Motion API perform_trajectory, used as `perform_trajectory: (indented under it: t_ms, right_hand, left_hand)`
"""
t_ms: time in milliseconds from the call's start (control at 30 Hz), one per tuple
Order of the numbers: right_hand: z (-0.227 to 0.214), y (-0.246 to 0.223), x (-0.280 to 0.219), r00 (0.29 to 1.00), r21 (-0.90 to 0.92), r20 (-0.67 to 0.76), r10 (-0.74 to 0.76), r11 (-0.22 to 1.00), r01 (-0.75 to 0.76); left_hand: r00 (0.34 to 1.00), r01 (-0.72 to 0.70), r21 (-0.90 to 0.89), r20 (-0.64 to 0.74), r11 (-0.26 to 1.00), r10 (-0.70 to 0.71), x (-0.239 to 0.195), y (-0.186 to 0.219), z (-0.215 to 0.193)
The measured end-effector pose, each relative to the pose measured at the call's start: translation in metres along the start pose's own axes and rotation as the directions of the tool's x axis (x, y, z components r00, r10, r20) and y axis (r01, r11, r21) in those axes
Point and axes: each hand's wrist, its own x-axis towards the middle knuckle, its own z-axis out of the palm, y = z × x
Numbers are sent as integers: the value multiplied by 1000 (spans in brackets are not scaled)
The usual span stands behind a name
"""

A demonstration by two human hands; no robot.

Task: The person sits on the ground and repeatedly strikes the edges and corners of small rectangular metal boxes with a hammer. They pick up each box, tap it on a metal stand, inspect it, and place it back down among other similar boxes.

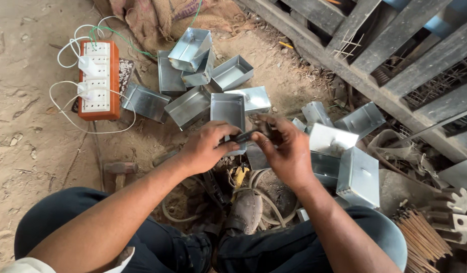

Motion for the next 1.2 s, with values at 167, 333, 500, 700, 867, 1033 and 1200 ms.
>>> perform_trajectory:
  t_ms: [167,333,500,700,867,1033,1200]
  right_hand:
    - [1,-2,3,982,-62,2,-187,980,187]
    - [13,-12,0,939,-131,72,-337,930,344]
    - [23,-4,-2,955,-61,70,-288,954,292]
    - [9,13,2,998,437,47,-45,899,20]
    - [1,16,3,972,704,168,164,670,-234]
    - [5,13,3,965,657,187,184,707,-262]
    - [5,14,4,965,630,187,186,731,-263]
  left_hand:
    - [994,-99,123,51,987,94,4,-1,-5]
    - [984,40,55,174,998,-49,7,13,-16]
    - [951,196,28,239,980,-197,4,7,-16]
    - [903,353,-502,-36,790,-427,10,-20,-34]
    - [719,470,-750,18,466,-695,8,-27,-54]
    - [709,400,-841,32,364,-705,6,-28,-57]
    - [700,349,-879,14,325,-714,6,-35,-58]
